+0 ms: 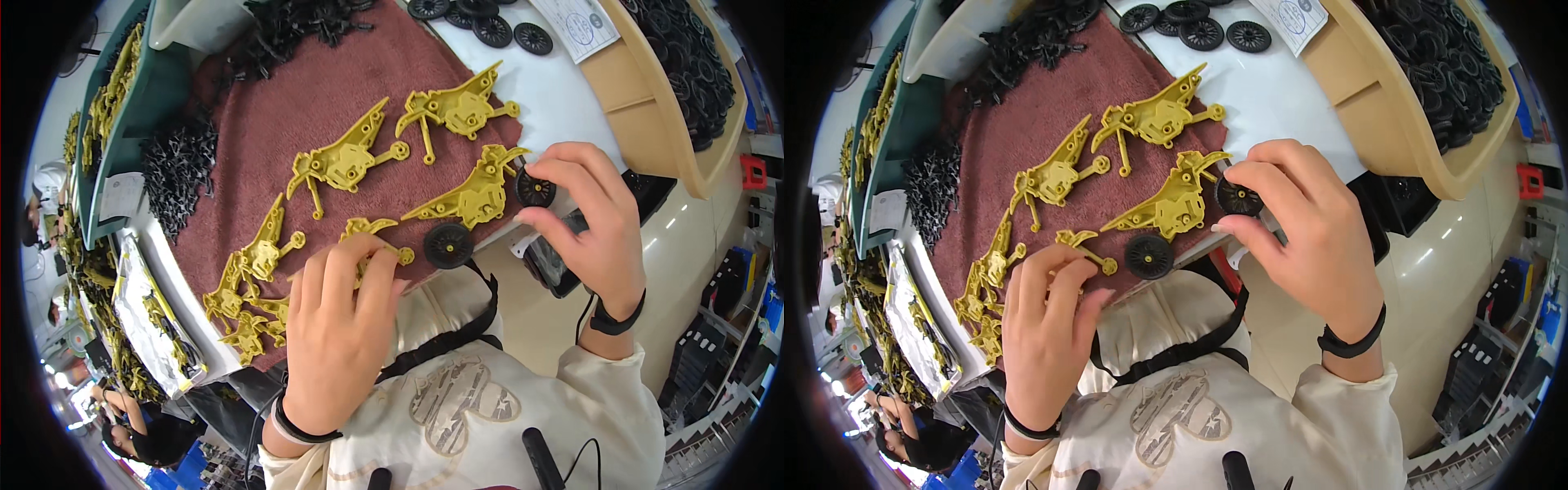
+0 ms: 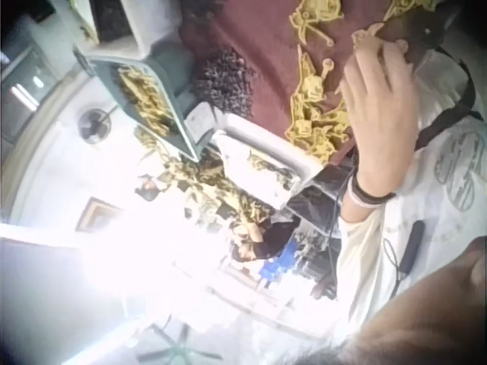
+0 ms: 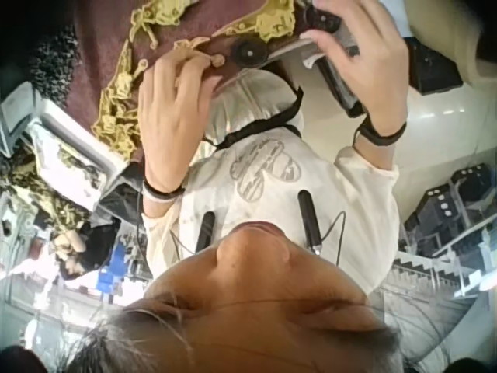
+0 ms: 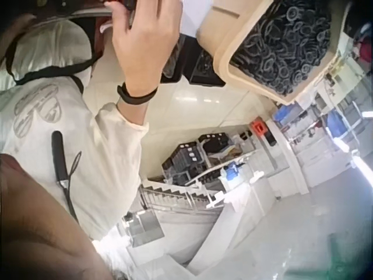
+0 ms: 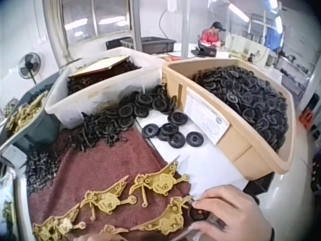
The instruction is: The person is assembling plastic toy motorcycle models by attaching wheels and other small components.
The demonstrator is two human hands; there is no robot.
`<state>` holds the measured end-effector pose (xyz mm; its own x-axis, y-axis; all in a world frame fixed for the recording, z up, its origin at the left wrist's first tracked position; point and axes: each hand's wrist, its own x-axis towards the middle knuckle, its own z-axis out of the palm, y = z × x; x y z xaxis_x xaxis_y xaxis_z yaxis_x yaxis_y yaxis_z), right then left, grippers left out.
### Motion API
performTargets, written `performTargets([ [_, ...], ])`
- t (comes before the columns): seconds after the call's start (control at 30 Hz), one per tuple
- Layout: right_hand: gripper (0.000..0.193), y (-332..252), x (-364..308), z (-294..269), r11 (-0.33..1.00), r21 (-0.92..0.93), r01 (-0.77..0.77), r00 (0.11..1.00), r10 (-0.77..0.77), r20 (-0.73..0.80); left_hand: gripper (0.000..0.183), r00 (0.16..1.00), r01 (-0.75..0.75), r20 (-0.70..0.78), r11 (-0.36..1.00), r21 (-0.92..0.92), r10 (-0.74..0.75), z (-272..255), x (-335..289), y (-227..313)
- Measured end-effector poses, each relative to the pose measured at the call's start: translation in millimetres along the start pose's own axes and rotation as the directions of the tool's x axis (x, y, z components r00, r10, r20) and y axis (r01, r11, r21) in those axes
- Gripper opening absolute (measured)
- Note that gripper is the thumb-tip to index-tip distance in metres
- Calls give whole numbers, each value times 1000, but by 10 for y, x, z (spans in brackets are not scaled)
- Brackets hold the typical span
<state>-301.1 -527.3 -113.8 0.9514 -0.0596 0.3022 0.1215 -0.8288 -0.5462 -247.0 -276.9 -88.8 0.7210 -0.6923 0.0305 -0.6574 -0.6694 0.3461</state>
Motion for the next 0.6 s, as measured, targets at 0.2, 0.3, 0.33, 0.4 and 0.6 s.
performTargets([
  [0.2, 36, 92, 176, -223, 1000, -8, -10, 999, 10, -30, 31, 992, -61, 107, 997, -52, 66, -279, 40, -48],
  [0.3, 51, 245, 333, -157, 998, 41, -40, 998, 42, -47, 25, 982, -159, 88, 985, -64, 164, -611, 327, -135],
  [0.33, 51, 301, 376, -123, 999, 43, -29, 998, 32, -50, 23, 975, -200, 93, 979, -36, 202, -732, 444, -115],
  [0.4, 55, 389, 429, -103, 997, 60, 51, 997, -48, -59, 21, 909, -340, 211, 932, -129, 360, -860, 945, -161],
  [0.6, 67, 416, 484, -62, 996, -91, -4, 999, 9, 49, 35, 774, -633, -38, 773, -41, 632, -71, 2249, -378],
])
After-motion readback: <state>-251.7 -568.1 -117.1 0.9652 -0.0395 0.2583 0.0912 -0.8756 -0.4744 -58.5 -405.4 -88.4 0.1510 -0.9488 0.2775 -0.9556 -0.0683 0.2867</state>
